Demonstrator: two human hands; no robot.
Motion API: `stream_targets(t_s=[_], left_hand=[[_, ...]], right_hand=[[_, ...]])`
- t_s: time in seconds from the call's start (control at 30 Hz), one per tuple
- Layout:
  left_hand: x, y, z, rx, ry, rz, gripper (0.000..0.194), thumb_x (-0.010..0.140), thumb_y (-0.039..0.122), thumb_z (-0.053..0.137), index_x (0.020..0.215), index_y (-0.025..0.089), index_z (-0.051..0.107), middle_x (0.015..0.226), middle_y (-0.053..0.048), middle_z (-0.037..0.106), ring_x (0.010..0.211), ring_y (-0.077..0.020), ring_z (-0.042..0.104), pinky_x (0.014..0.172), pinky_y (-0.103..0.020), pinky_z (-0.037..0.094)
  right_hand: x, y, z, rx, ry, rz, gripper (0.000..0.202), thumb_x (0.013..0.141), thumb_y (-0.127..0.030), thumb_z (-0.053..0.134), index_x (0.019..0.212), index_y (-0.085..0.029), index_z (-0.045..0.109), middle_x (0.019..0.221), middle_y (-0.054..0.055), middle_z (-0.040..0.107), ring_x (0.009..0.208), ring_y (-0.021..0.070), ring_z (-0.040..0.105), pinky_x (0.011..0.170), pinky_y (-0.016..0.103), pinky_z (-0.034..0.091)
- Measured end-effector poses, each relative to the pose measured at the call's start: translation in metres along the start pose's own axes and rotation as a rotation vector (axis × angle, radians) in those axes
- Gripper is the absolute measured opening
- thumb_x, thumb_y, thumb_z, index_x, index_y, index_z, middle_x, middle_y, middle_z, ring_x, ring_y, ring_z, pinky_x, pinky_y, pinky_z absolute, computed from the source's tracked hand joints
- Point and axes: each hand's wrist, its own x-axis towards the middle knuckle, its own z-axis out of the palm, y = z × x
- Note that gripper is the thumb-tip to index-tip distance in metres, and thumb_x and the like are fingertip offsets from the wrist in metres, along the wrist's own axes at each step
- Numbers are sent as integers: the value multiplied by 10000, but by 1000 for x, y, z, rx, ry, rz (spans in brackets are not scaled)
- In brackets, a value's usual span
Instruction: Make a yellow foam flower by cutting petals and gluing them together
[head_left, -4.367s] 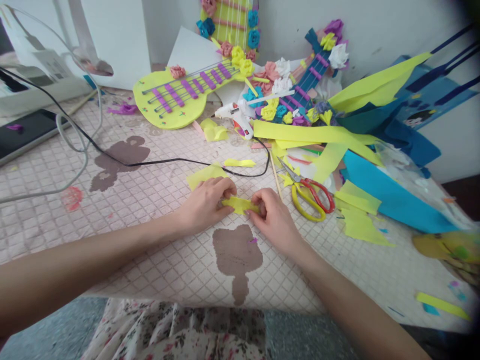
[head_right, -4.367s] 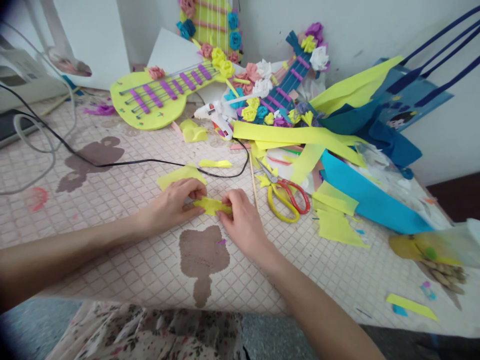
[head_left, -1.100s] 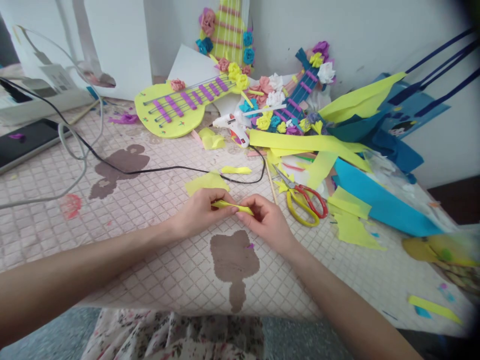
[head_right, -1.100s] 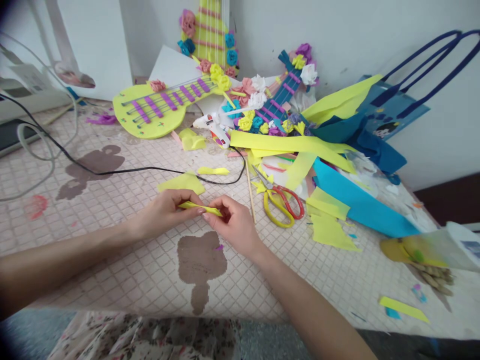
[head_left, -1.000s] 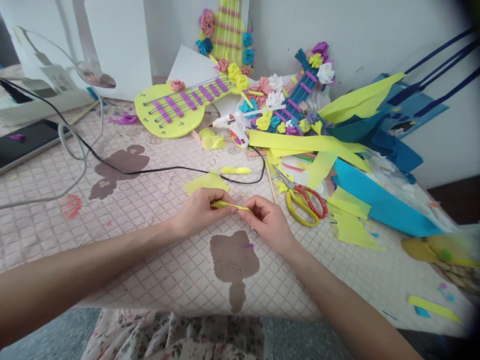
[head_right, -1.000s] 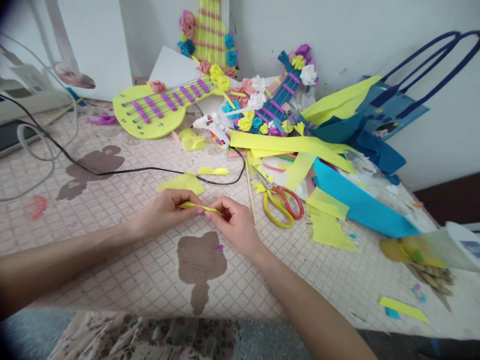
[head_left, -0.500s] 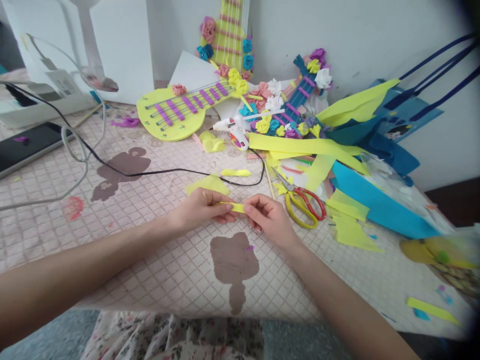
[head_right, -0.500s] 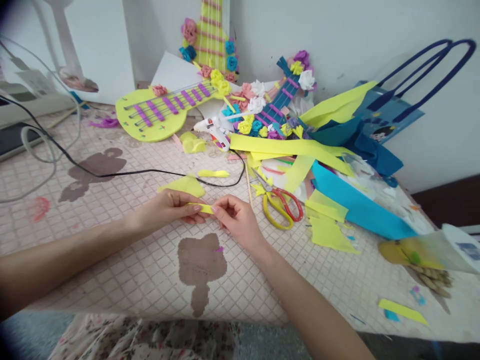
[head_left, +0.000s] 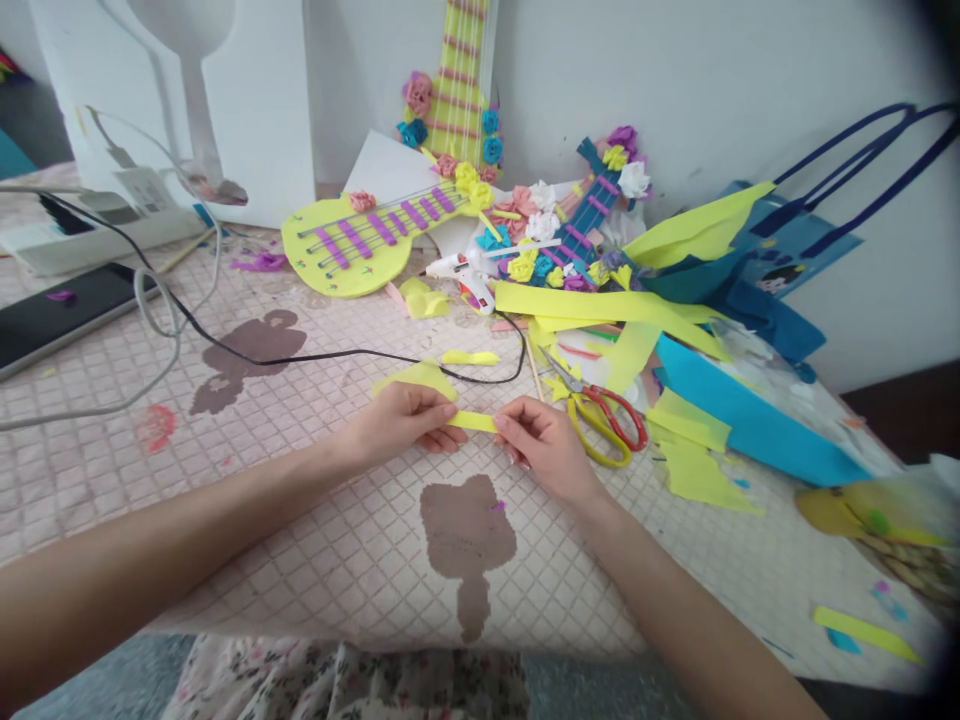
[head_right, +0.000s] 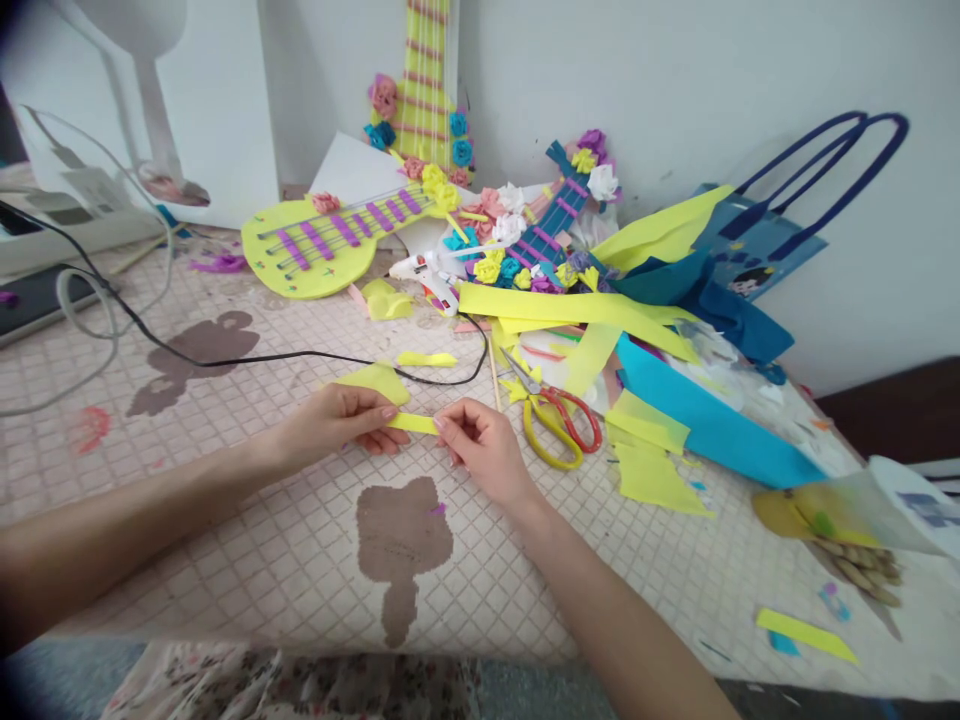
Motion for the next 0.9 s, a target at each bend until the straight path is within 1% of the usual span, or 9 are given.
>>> stream_targets(t_s=[0.1, 0.23, 0.4, 0.5, 0.57, 0.63, 0.73, 0.83, 0.9], left_hand=[[0, 3, -1, 130, 53, 104, 159, 806, 294, 601, 797, 137, 628, 683, -22, 676, 598, -95, 614, 578, -202, 503], [-1, 8, -5, 338, 99, 227, 216, 794, 329, 600, 684, 143, 606, 536, 22, 544, 469, -61, 455, 420, -163, 342], [2, 3, -11, 339, 66, 204, 238, 798, 369, 583, 711, 150, 614, 542, 21, 528, 453, -65, 430, 421, -180, 329], [4, 1, -13, 322, 61, 188, 225, 792, 369, 590, 722, 156, 614, 540, 26, 517, 448, -67, 428, 416, -181, 315], [5, 2, -13, 311, 72, 188, 214, 790, 355, 591, 712, 157, 612, 537, 26, 517, 448, -66, 426, 411, -179, 305], [7, 6, -13, 305, 97, 177, 199, 789, 333, 593, 702, 154, 611, 531, 23, 525, 455, -68, 439, 414, -177, 308], [16, 17, -8, 298, 123, 168, 157, 781, 289, 609, 710, 150, 620, 534, 18, 545, 481, -74, 476, 449, -184, 353], [36, 32, 8, 241, 131, 158, 128, 784, 222, 606, 684, 143, 613, 527, 15, 557, 482, -67, 493, 483, -187, 400], [56, 41, 25, 173, 130, 127, 145, 793, 187, 593, 657, 136, 596, 515, 16, 550, 473, -61, 497, 488, -181, 420]], right_hand=[[1, 0, -1, 4, 7, -2, 233, 807, -419, 603, 764, -192, 578, 619, -25, 568, 443, 61, 422, 378, 182, 315], [3, 1, -4, 30, -3, 10, 244, 797, -432, 606, 775, -190, 583, 623, -23, 575, 437, 64, 422, 373, 185, 323], [3, 2, 0, 43, 4, 6, 254, 802, -440, 590, 818, -187, 592, 646, -6, 607, 446, 70, 445, 375, 187, 342], [4, -1, -4, -44, 13, -28, 255, 830, -439, 544, 821, -189, 591, 649, -1, 614, 438, 78, 451, 384, 203, 351], [5, -5, -19, -211, 82, -106, 248, 855, -423, 507, 839, -192, 595, 667, 5, 619, 469, 93, 484, 444, 228, 396], [5, -7, -44, -456, 222, -203, 213, 849, -396, 519, 860, -197, 596, 714, 14, 626, 563, 122, 541, 550, 264, 442], [3, -3, -89, -768, 419, -184, 211, 786, -399, 591, 856, -202, 559, 748, 23, 612, 649, 165, 565, 607, 300, 444], [0, 9, -121, -1004, 386, -59, 321, 683, -438, 674, 820, -209, 496, 797, 30, 584, 676, 183, 555, 575, 292, 409], [0, 16, -128, -1076, 322, -3, 346, 672, -450, 673, 805, -215, 457, 786, 23, 565, 665, 182, 545, 556, 282, 385]])
